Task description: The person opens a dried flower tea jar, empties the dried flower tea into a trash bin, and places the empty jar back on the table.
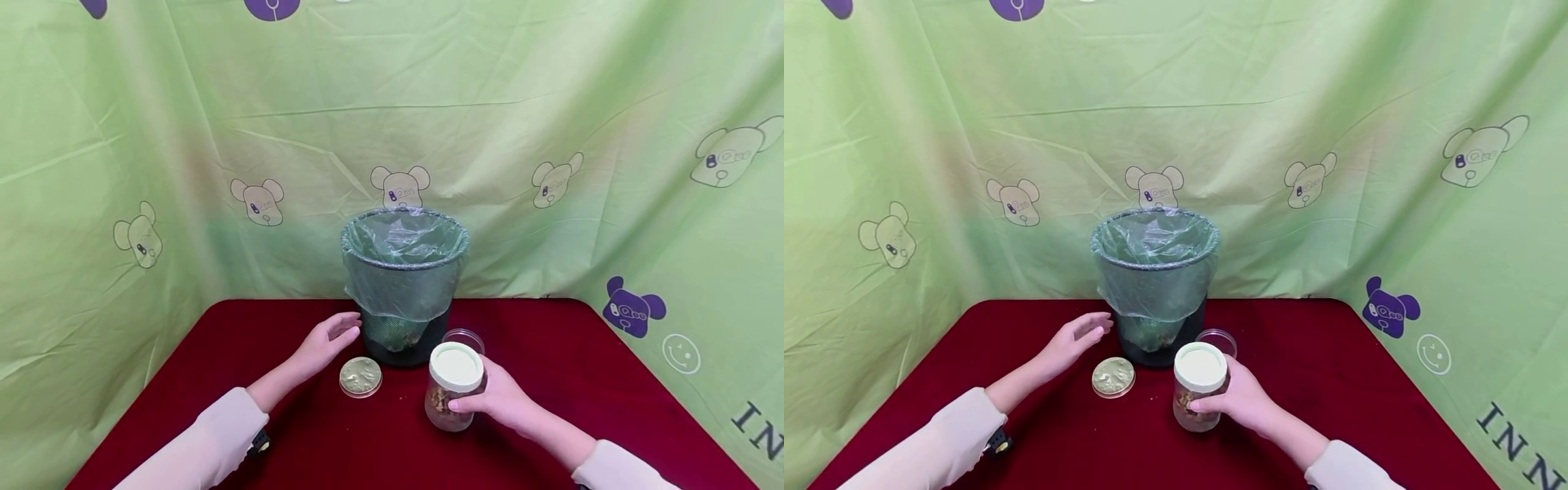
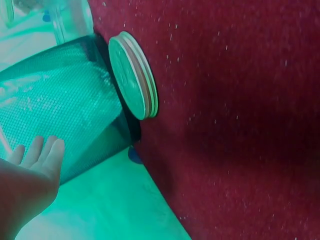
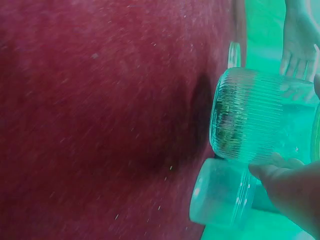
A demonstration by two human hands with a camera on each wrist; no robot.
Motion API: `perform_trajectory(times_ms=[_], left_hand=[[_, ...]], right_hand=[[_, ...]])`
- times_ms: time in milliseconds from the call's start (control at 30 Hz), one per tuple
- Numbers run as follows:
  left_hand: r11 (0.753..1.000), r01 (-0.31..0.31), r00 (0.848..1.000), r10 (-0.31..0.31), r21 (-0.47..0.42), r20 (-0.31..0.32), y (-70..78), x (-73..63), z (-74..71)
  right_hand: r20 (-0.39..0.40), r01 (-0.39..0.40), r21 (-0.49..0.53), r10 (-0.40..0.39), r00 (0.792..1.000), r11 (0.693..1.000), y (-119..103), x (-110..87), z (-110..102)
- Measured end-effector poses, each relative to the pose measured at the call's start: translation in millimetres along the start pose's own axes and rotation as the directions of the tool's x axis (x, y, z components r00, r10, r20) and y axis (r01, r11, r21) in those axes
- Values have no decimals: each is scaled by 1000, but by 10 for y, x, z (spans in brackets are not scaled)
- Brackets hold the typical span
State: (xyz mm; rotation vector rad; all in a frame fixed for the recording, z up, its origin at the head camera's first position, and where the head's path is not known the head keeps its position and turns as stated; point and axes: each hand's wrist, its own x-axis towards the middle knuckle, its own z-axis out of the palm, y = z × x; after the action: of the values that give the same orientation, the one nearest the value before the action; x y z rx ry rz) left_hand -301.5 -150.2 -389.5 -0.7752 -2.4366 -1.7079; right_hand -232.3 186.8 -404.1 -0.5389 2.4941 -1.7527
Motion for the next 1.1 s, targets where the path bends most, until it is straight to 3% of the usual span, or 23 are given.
perform_trajectory(times_ms=[200, 500, 1100], left_hand=[[998, -44, 995, 47, -43, 89, 2, -54, 104], [986, -97, 976, 121, -135, 184, 73, -65, 257], [983, -80, 953, 125, -167, 277, 125, -96, 433]], right_hand=[[27, 8, -6, -7, 1000, 1000, 4, 55, 142], [46, 10, -24, -8, 999, 1000, -32, 151, 316], [104, 62, 35, -65, 992, 997, -13, 323, 599]])
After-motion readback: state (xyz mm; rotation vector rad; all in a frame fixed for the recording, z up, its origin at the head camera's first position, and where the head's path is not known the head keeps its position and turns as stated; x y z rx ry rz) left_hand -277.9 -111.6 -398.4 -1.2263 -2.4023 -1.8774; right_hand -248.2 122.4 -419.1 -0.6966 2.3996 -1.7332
